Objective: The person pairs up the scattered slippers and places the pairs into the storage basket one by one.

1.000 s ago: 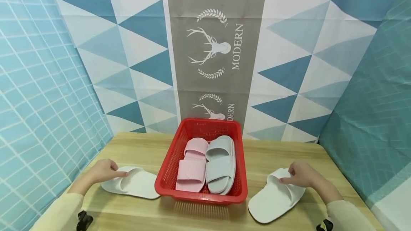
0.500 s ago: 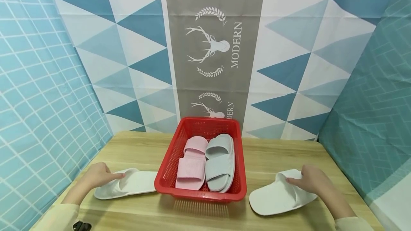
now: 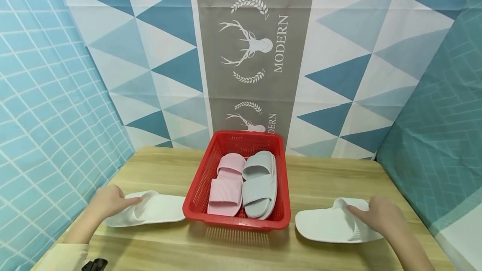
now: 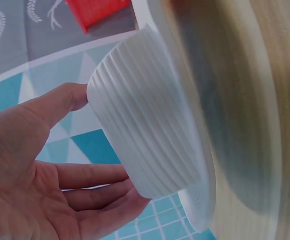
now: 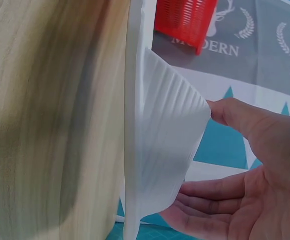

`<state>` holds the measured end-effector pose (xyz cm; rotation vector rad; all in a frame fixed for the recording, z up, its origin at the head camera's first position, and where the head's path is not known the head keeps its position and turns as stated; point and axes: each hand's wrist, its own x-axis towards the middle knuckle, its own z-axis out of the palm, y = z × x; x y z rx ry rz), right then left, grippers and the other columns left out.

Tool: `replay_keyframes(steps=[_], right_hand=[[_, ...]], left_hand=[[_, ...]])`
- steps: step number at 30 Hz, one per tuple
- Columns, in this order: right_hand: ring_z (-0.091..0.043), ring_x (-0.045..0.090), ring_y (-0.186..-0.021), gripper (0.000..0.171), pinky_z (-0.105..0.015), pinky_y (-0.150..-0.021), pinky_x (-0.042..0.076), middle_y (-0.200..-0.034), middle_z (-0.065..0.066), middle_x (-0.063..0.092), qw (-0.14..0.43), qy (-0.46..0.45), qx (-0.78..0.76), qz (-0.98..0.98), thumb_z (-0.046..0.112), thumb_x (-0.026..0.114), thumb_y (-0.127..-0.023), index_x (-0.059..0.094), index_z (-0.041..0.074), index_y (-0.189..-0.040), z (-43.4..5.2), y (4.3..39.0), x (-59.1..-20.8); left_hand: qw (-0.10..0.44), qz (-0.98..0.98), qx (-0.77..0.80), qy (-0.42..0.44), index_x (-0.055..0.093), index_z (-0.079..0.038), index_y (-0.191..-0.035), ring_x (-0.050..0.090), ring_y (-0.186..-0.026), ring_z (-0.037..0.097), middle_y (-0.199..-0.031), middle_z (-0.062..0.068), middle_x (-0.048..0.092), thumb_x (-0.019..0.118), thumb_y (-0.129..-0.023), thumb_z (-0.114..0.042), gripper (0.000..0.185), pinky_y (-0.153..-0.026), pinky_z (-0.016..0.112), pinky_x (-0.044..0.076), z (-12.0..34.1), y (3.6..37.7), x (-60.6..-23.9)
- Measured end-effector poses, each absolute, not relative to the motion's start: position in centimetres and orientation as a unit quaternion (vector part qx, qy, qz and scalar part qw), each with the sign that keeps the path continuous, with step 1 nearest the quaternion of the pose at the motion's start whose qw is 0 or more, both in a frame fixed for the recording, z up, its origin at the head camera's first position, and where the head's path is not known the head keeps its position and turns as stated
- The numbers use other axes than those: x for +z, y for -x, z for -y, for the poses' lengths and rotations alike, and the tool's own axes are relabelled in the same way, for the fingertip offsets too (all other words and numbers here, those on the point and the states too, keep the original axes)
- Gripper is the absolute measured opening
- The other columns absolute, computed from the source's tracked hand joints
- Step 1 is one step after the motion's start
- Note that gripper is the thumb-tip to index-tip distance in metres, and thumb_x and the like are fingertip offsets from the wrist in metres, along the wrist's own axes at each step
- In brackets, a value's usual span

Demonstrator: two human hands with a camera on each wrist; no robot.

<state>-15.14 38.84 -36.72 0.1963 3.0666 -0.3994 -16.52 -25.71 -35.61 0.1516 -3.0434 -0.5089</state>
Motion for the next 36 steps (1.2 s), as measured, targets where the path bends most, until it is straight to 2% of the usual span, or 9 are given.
replay_keyframes(steps=[4,12,18,27,36], right_hand=[[-0.008,0.024,-0.050,0.058,-0.024,-0.049,0.024,-0.050,0.008,0.023,0.004,-0.065,-0.125,-0.990,0.052,0.062,-0.084,0.029,0.018,-0.050,-38.9,14.4,-36.5],[-0.009,0.027,-0.050,0.060,-0.026,-0.051,0.026,-0.048,0.009,0.025,-0.012,-0.081,-0.107,-0.991,0.055,0.056,-0.087,0.029,0.019,-0.049,-38.8,13.4,-35.7],[-0.009,0.027,-0.050,0.059,-0.025,-0.053,0.026,-0.048,0.009,0.025,-0.013,-0.081,-0.102,-0.991,0.055,0.055,-0.089,0.029,0.019,-0.049,-38.8,12.8,-35.4],[-0.010,0.027,-0.050,0.061,-0.025,-0.052,0.023,-0.050,0.008,0.022,-0.062,-0.094,-0.092,-0.989,0.059,0.052,-0.089,0.026,0.019,-0.051,-39.1,11.8,-34.4],[-0.010,0.028,-0.051,0.060,-0.025,-0.054,0.022,-0.051,0.008,0.021,-0.076,-0.119,-0.093,-0.986,0.061,0.050,-0.090,0.029,0.019,-0.052,-38.6,10.7,-33.3]], left_hand=[[0.036,0.987,-0.148,-0.053,0.028,-0.017,-0.051,0.025,-0.049,0.010,-0.049,-0.007,0.024,0.070,-0.078,-0.046,0.058,-0.046,0.026,0.027,25.6,16.0,-34.9],[0.045,0.985,-0.150,-0.077,0.028,-0.016,-0.050,0.029,-0.048,0.012,-0.049,-0.006,0.024,0.064,-0.083,-0.046,0.057,-0.045,0.028,0.030,25.7,15.4,-34.0],[0.051,0.984,-0.145,-0.092,0.036,-0.011,-0.053,0.043,-0.053,0.021,-0.051,0.002,0.037,0.061,-0.085,-0.046,0.054,-0.048,0.032,0.035,25.4,14.9,-33.4],[0.060,0.985,-0.132,-0.093,0.048,-0.003,-0.058,0.050,-0.058,0.028,-0.059,0.014,0.051,0.060,-0.085,-0.046,0.053,-0.051,0.037,0.041,25.2,14.4,-31.6],[0.074,0.982,-0.140,-0.104,0.039,-0.009,-0.056,0.044,-0.055,0.023,-0.056,0.007,0.041,0.058,-0.086,-0.049,0.054,-0.047,0.031,0.034,24.5,13.0,-30.3]])
